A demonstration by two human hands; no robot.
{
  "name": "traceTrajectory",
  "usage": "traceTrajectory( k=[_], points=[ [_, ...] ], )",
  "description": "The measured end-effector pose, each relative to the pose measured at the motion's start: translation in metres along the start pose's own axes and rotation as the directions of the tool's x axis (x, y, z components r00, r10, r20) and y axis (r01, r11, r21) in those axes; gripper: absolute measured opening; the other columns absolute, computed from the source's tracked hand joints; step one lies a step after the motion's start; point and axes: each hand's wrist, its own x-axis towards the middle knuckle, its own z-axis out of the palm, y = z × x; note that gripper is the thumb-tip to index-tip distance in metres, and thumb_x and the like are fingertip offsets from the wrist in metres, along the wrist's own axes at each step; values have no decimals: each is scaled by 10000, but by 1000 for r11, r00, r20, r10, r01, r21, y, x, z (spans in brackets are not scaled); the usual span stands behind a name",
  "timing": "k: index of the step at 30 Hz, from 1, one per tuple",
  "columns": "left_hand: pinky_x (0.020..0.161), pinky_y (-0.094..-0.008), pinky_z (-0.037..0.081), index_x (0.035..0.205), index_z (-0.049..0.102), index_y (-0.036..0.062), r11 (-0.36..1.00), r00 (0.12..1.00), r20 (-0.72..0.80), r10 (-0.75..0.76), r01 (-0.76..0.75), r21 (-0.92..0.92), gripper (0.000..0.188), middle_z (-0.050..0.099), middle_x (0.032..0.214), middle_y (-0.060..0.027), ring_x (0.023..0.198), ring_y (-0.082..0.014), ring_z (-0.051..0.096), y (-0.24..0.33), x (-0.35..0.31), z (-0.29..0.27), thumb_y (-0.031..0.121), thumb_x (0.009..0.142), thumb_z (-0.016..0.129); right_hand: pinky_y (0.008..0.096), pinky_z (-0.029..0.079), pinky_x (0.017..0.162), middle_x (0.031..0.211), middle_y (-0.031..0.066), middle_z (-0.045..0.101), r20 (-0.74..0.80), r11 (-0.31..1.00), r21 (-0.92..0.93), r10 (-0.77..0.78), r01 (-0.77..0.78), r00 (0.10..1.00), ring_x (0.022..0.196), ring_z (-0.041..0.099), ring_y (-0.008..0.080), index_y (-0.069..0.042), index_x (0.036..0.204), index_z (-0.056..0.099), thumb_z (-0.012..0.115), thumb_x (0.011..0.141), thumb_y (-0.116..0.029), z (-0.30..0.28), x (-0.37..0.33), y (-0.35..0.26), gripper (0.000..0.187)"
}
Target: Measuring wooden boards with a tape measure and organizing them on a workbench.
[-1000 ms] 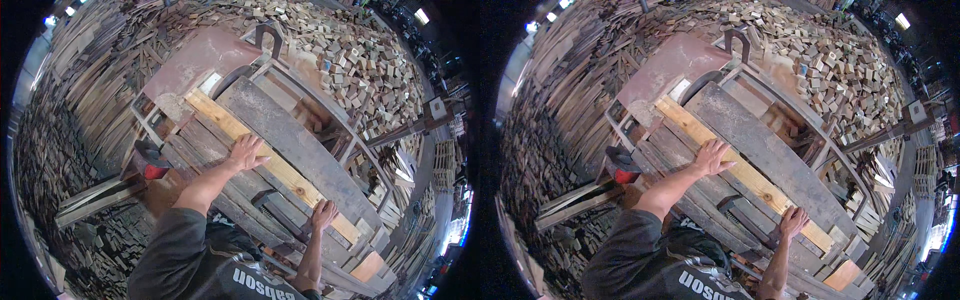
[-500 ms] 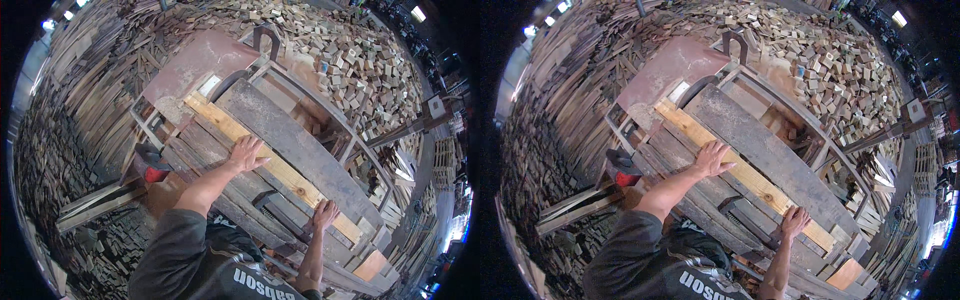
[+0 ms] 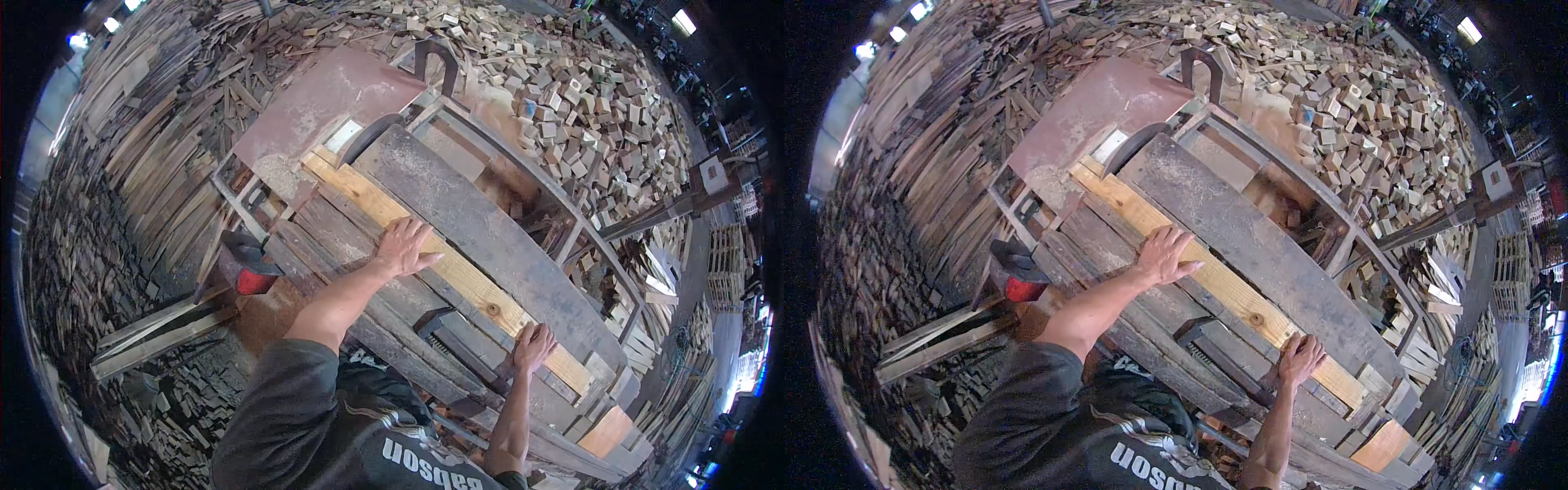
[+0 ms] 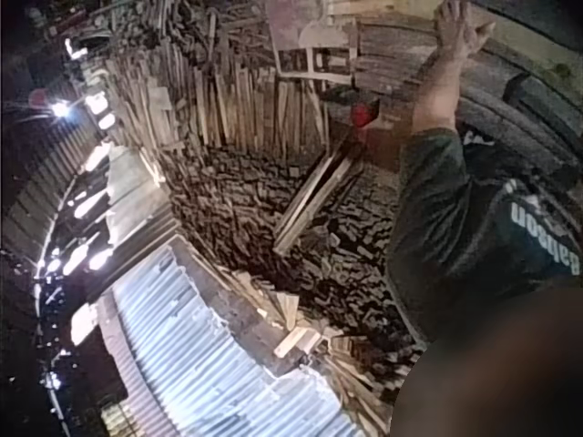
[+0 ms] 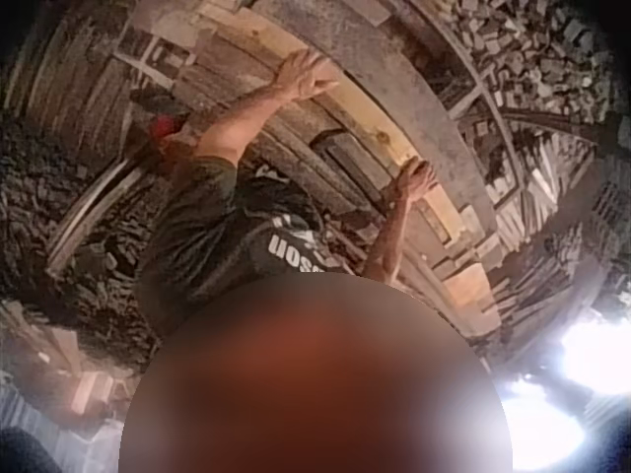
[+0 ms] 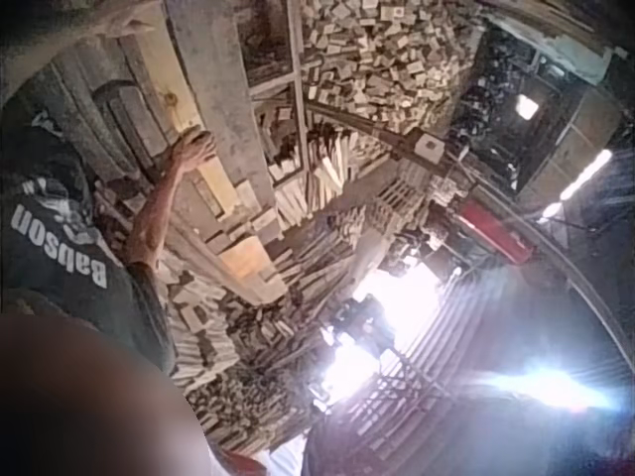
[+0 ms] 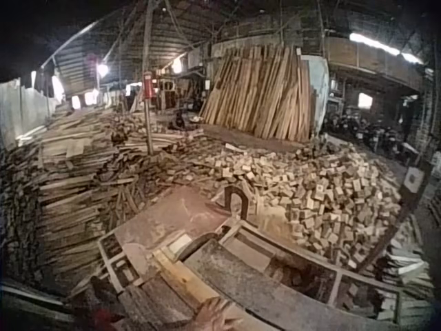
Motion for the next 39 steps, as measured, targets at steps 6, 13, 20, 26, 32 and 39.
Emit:
traceTrajectory(
  k=[6,13,20,26,32,39],
  points=[
    [1055,-486,368,1324,529,79,1000,1000,-16,17,-17,2,701,525,1228,-144,1197,-330,474,0,0,0,634,896,544,527,203,1154,1132,139,610,32,1000,-12,17,-17,999,1221,483,335,-44,1117,605,516,972,-440,-1,1,-1,431],
    [1029,-480,384,1310,542,72,1000,999,-45,23,-23,8,696,525,1216,-139,1174,-317,484,1,1,0,625,888,561,520,216,1147,1112,127,612,-55,1000,-8,-20,19,998,1202,493,326,-46,1099,610,524,971,-432,11,0,10,417],
    [1048,-478,355,1329,534,73,1000,1000,-12,19,-19,-5,708,524,1222,-130,1184,-301,459,0,0,-1,639,904,524,526,199,1162,1137,128,607,-2,999,-35,-8,8,1000,1202,497,322,-36,1101,611,526,966,-411,8,2,8,408],
    [1041,-475,369,1325,539,69,999,999,-28,28,-28,-16,704,524,1227,-135,1185,-309,463,-1,-1,0,628,899,541,532,204,1154,1098,135,602,-27,1000,-8,-23,23,999,1165,504,328,-35,1081,613,521,965,-414,8,1,6,407],
    [1026,-474,387,1307,548,54,998,999,-32,28,-29,-46,708,522,1227,-143,1193,-315,461,-1,0,1,623,887,561,540,199,1153,1101,140,601,0,1000,-17,-13,13,1000,1172,499,336,-33,1086,612,506,969,-419,6,1,5,417],
    [1014,-475,390,1286,557,54,999,998,-55,31,-33,-35,696,520,1202,-141,1171,-312,466,0,1,2,622,884,565,543,197,1156,1198,150,606,31,1000,-24,6,-5,1000,1255,474,340,-26,1105,613,509,968,-415,9,3,12,425]
  ],
)
